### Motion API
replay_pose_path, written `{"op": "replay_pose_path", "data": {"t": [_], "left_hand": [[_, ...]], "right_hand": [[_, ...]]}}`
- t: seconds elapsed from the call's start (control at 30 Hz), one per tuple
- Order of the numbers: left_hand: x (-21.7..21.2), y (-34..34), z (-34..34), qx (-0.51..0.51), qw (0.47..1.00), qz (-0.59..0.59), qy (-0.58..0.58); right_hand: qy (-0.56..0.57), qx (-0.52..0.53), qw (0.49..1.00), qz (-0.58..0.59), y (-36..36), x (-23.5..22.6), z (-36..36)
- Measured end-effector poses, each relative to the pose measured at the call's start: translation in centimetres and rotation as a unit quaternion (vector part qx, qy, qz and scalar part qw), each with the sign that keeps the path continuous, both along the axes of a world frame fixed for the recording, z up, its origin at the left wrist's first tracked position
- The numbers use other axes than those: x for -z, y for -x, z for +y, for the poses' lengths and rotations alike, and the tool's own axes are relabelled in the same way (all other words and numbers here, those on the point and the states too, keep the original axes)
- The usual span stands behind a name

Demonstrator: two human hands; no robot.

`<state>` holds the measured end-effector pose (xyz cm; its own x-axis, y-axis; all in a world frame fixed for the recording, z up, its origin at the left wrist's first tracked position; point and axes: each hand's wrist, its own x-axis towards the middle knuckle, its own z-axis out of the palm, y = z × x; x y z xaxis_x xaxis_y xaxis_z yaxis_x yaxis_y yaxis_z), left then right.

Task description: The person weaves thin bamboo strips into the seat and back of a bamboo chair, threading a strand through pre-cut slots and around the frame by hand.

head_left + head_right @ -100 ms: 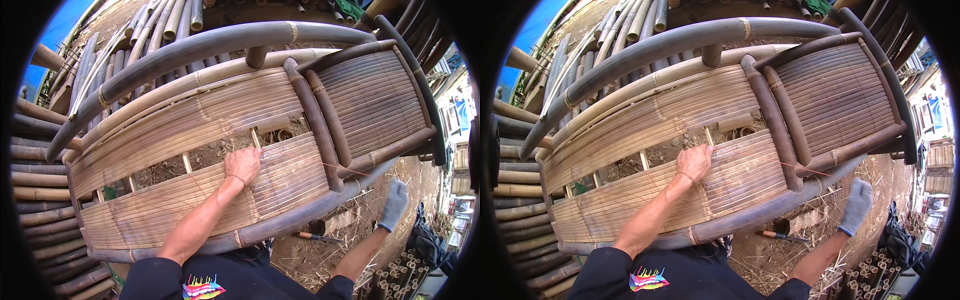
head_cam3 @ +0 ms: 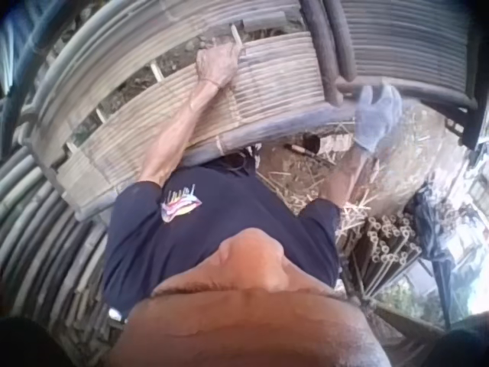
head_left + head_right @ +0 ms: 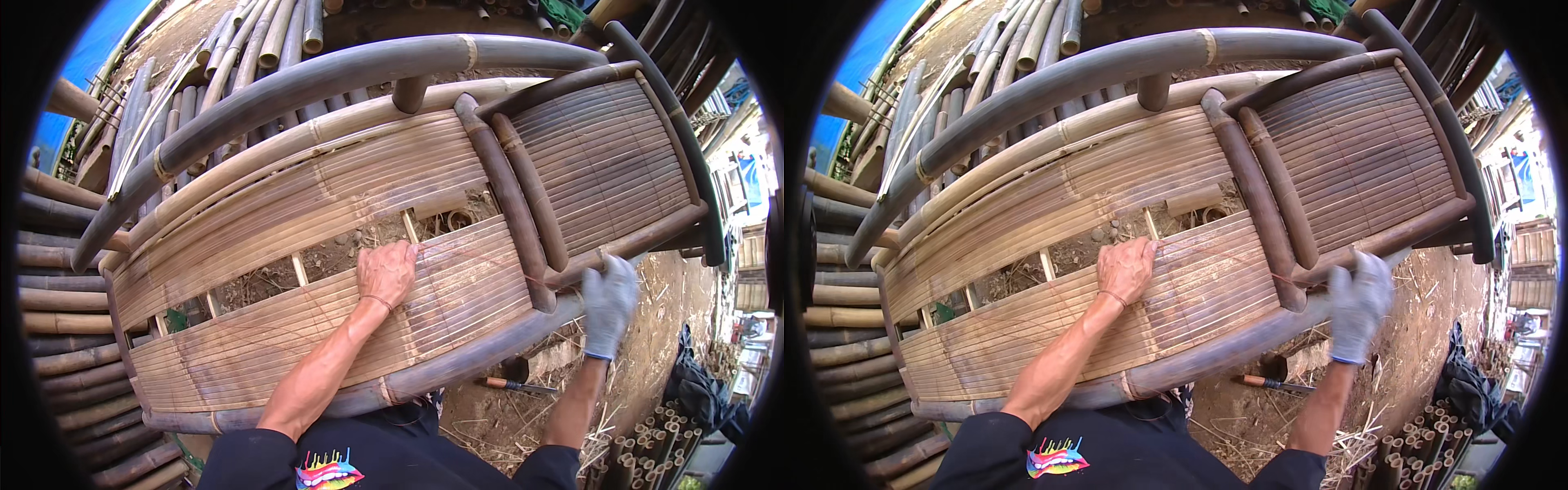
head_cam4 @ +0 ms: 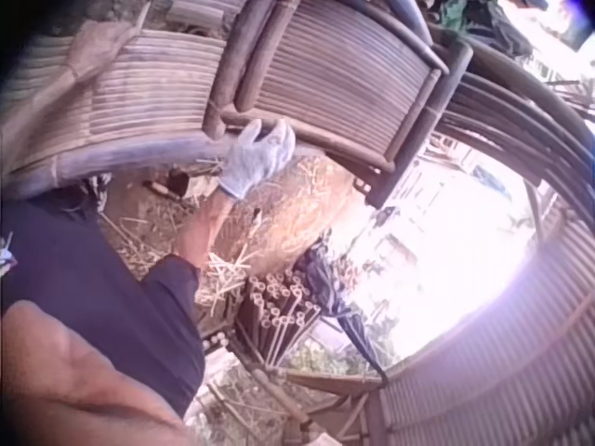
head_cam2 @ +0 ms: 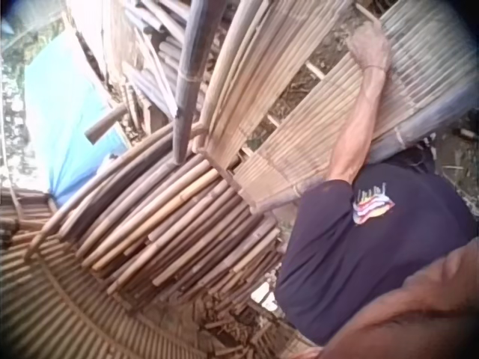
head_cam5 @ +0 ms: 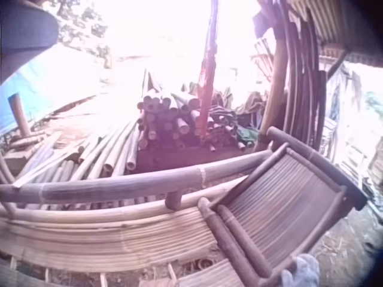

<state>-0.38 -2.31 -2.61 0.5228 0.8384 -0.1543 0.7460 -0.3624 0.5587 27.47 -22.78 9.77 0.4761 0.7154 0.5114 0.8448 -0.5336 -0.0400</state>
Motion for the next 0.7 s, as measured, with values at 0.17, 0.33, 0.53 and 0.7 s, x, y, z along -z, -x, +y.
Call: {"op": "replay_pose_path", "data": {"t": [0.17, 0.33, 0.53, 0.7], "left_hand": [[0.5, 0.1, 0.4, 0.029, 0.992, -0.068, -0.102], [0.5, 1.1, 0.8, 0.031, 0.993, -0.071, -0.092], [0.1, 0.4, 1.0, -0.01, 0.998, -0.009, -0.055], [-0.3, 0.3, 1.1, 0.031, 0.999, -0.023, -0.005]], "right_hand": [[0.115, -0.244, 0.957, 0.11, 9.0, 7.4, 13.7], [0.195, -0.198, 0.925, 0.259, 9.6, 10.1, 16.7], [0.111, -0.243, 0.927, 0.261, 10.1, 8.1, 13.3], [0.323, -0.04, 0.904, 0.278, 15.5, 3.5, 10.2]]}}
